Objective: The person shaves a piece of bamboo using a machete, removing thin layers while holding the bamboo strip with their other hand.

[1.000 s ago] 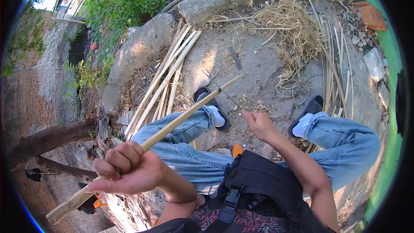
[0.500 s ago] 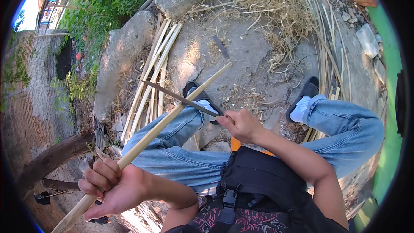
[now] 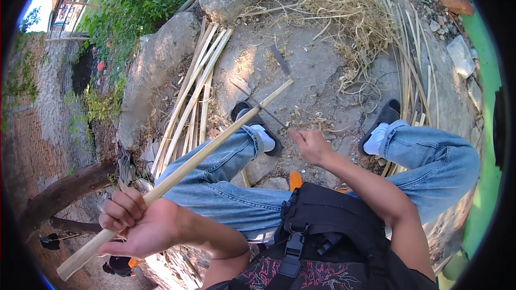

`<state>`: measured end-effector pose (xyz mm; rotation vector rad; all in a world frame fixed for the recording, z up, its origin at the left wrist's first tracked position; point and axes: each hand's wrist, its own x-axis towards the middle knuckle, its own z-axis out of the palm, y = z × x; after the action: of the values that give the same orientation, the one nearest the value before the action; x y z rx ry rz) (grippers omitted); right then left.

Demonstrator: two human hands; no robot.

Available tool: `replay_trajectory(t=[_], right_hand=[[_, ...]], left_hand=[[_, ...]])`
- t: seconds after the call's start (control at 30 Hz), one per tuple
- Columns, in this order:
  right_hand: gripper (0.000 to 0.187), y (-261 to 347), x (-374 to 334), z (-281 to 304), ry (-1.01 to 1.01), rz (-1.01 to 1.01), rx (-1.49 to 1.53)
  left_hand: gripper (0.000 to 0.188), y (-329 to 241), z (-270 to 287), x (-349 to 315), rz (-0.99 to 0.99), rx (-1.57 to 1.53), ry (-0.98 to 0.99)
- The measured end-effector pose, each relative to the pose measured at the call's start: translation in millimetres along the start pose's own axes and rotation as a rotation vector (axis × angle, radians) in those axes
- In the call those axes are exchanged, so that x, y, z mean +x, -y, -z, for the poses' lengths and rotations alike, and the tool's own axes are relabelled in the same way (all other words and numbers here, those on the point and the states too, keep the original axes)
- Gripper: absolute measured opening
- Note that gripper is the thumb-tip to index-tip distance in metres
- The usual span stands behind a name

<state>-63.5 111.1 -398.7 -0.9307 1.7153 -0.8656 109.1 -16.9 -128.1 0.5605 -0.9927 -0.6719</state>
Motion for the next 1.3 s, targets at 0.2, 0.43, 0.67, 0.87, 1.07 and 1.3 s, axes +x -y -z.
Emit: replay_trajectory(t=[0.2, 0.43, 0.67, 0.87, 1.07, 1.3], right_hand=[[0.061, 6, -5, 1, 0.098, 0.074, -0.019], [0.065, 41, -4, 6, 0.104, 0.067, 0.009], [0.064, 48, -9, -1, 0.109, 0.041, -0.022], [0.061, 4, 12, 2, 0.052, -0.039, -0.050], [0.063, 19, 4, -7, 0.085, -0.003, -0.011], [0.063, 47, -3, -15, 0.119, 0.276, -0.062]], left_hand=[[0.052, -3, 11, 14, 0.039, 0.040, 0.054], [0.053, -8, 16, 15, 0.113, -0.203, 0.307], [0.053, -6, 22, 16, 0.100, -0.145, 0.258], [0.053, 5, 23, 18, 0.075, -0.080, 0.143], [0.056, -6, 24, 21, 0.138, -0.193, 0.258], [0.054, 0, 31, 24, 0.064, -0.109, 0.171]])
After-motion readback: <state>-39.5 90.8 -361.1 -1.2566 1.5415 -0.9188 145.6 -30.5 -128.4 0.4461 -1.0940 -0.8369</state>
